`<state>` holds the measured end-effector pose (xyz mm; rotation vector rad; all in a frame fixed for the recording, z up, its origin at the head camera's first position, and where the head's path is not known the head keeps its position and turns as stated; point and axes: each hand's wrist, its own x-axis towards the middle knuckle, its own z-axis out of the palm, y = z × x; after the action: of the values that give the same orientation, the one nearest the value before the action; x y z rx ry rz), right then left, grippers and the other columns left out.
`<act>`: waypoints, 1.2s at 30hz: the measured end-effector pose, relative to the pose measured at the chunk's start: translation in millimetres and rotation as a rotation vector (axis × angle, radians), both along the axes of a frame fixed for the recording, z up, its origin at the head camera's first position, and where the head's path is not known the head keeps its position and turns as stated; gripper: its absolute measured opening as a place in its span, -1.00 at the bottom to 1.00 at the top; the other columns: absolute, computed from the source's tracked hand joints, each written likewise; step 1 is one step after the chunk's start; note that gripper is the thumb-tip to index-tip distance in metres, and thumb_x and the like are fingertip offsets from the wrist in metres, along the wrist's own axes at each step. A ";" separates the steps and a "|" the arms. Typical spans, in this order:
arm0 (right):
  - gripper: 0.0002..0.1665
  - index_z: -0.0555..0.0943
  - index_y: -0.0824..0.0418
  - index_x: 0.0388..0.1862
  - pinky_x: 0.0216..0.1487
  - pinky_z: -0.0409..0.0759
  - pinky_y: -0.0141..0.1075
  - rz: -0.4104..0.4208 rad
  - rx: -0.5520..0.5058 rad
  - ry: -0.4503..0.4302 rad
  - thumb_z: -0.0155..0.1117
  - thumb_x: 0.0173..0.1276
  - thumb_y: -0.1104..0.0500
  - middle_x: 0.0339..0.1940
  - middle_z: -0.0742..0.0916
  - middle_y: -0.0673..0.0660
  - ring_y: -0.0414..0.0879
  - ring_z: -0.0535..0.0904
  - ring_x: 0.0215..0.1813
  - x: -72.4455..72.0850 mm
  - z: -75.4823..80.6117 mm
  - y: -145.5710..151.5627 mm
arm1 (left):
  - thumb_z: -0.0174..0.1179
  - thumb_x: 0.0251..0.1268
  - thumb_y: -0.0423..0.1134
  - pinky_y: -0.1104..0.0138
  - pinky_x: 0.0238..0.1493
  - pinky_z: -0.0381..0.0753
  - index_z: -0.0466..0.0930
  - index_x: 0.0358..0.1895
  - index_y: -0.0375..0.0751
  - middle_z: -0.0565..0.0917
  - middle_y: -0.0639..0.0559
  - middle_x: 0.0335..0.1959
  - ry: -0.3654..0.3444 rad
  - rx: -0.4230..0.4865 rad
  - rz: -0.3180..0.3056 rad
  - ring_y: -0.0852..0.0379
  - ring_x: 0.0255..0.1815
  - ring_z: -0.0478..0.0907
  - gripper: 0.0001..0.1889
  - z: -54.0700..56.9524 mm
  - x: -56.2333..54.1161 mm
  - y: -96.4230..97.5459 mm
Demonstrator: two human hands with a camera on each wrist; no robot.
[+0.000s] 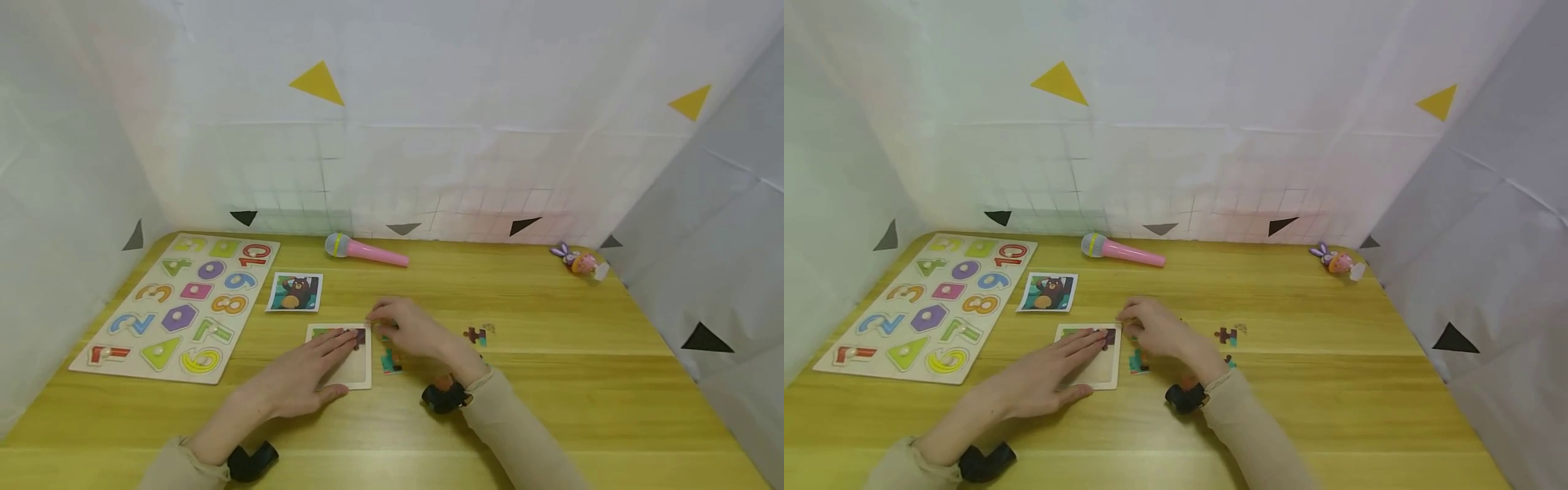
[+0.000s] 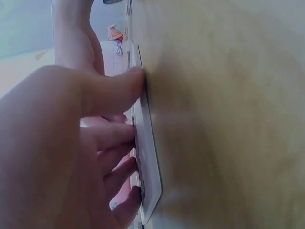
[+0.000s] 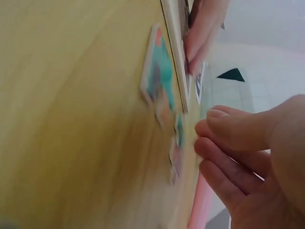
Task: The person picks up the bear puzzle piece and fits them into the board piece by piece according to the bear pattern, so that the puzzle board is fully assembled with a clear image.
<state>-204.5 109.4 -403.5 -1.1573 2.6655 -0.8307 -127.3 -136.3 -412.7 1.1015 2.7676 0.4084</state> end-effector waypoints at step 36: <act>-0.69 0.80 0.20 -0.08 -0.15 0.52 -0.30 -0.123 0.061 0.073 0.51 0.23 0.09 -0.19 0.64 0.04 -0.11 0.50 -0.19 5.2 -2.8 33.4 | 0.00 0.55 0.03 -0.22 0.47 0.18 -0.01 0.62 -0.09 0.02 0.01 0.65 -0.049 -0.039 0.019 -0.09 0.65 -0.07 -0.28 -2.0 -4.3 6.7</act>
<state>-199.4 142.7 -406.2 -1.0377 2.8248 -0.7324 -131.6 -129.6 -414.7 1.0426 2.7336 0.3772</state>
